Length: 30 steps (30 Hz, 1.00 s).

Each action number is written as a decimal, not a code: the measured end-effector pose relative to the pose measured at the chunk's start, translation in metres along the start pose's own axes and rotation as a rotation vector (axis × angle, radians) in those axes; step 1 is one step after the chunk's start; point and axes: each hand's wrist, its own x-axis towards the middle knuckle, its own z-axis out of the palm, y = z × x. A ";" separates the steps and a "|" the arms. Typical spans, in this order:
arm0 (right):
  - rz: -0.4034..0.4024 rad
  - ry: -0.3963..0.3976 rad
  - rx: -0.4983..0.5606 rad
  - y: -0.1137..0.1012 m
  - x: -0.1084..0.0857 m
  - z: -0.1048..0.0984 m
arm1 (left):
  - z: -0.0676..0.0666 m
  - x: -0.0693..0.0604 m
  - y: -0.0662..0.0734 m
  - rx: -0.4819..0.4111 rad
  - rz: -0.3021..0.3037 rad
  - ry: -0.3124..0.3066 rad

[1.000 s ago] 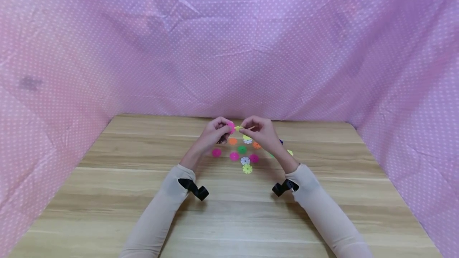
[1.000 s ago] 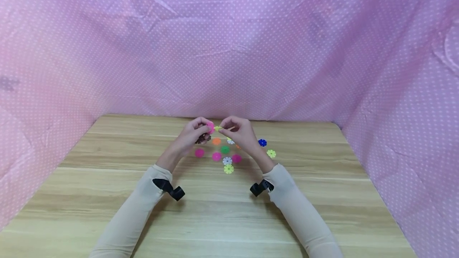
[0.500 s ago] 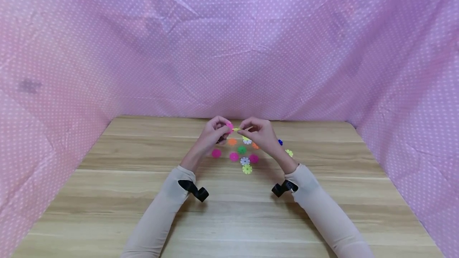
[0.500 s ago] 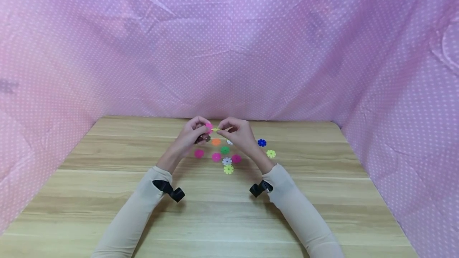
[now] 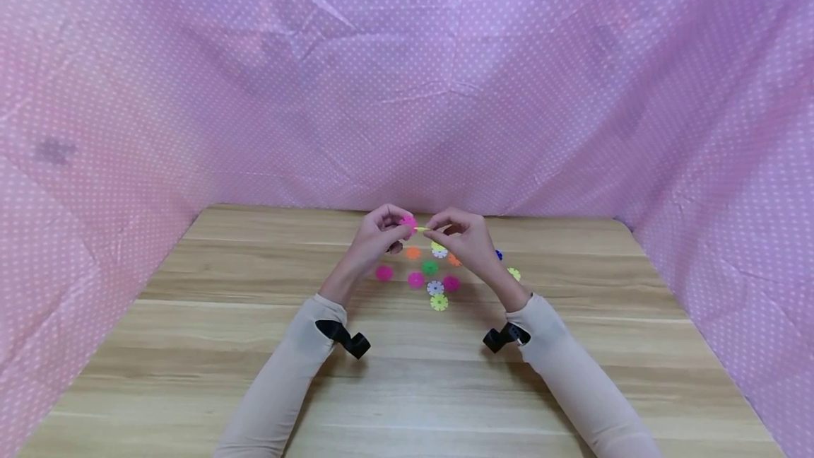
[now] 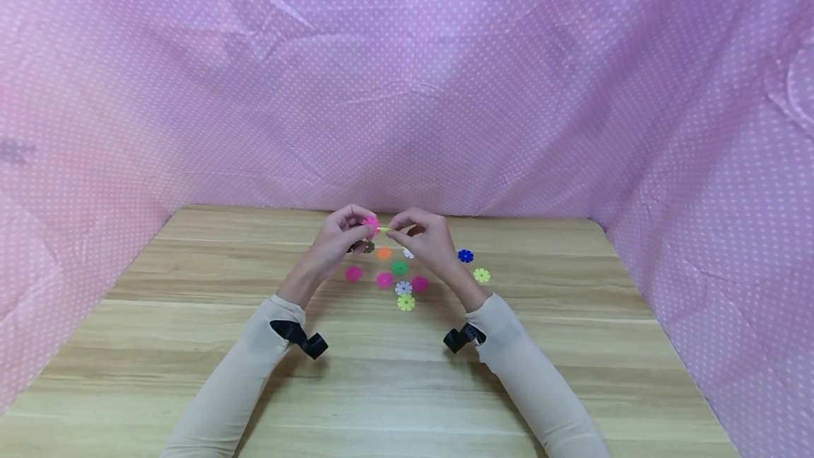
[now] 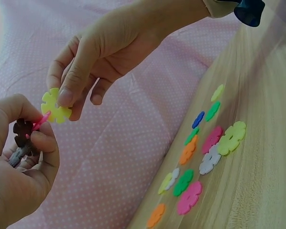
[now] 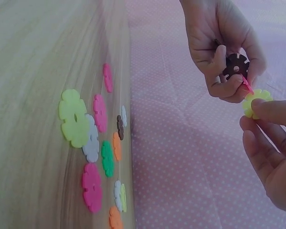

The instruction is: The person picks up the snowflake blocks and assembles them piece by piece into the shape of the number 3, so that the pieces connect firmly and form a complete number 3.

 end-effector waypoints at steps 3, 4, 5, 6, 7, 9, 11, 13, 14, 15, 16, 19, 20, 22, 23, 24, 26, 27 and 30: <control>-0.003 0.002 0.002 0.001 -0.001 -0.001 | 0.001 0.000 0.000 -0.003 -0.001 0.003; -0.003 0.003 0.001 0.001 -0.002 -0.001 | 0.002 0.000 0.000 -0.005 -0.003 0.005; -0.002 0.005 0.000 0.001 -0.002 -0.001 | 0.002 0.000 -0.001 -0.010 -0.004 0.007; -0.003 0.007 -0.001 0.001 -0.002 0.000 | 0.003 0.000 -0.001 -0.015 -0.004 0.008; -0.003 0.009 -0.004 0.002 -0.002 0.000 | 0.003 0.001 -0.002 -0.021 -0.005 0.012; -0.003 0.015 -0.012 0.002 -0.002 0.000 | 0.004 0.002 -0.003 -0.039 -0.007 0.019; -0.004 0.021 -0.019 0.003 -0.002 0.001 | 0.006 0.002 -0.004 -0.051 -0.005 0.028; -0.005 0.023 -0.024 0.002 -0.001 0.001 | 0.006 0.002 -0.004 -0.051 -0.002 0.037; -0.008 0.026 -0.024 0.001 0.000 0.001 | 0.006 0.002 -0.004 -0.051 0.002 0.038; -0.010 0.025 -0.022 0.001 0.000 0.001 | 0.007 0.002 -0.004 -0.047 0.005 0.038; -0.013 0.023 -0.021 0.001 0.000 0.001 | 0.007 0.001 -0.004 -0.045 0.007 0.037; -0.017 0.019 -0.020 0.000 0.001 0.001 | 0.006 0.001 -0.003 -0.036 0.014 0.027; -0.017 0.017 -0.020 0.000 0.001 0.001 | 0.006 0.001 -0.003 -0.034 0.015 0.023; -0.014 0.014 -0.023 0.000 0.000 0.000 | 0.006 0.000 -0.003 -0.025 0.019 0.015; -0.011 0.014 -0.023 0.000 0.000 0.000 | 0.005 0.000 -0.002 -0.020 0.022 0.010; -0.010 0.013 -0.025 0.000 0.000 0.000 | 0.005 0.000 -0.002 -0.016 0.025 0.007; -0.006 0.010 -0.028 0.000 0.000 0.000 | 0.004 0.000 -0.002 -0.003 0.032 0.004; -0.005 0.009 -0.029 0.000 0.000 0.000 | 0.004 0.000 -0.002 0.001 0.036 0.004; 0.006 0.004 -0.029 -0.001 -0.001 -0.001 | 0.003 0.000 -0.003 0.016 0.044 0.004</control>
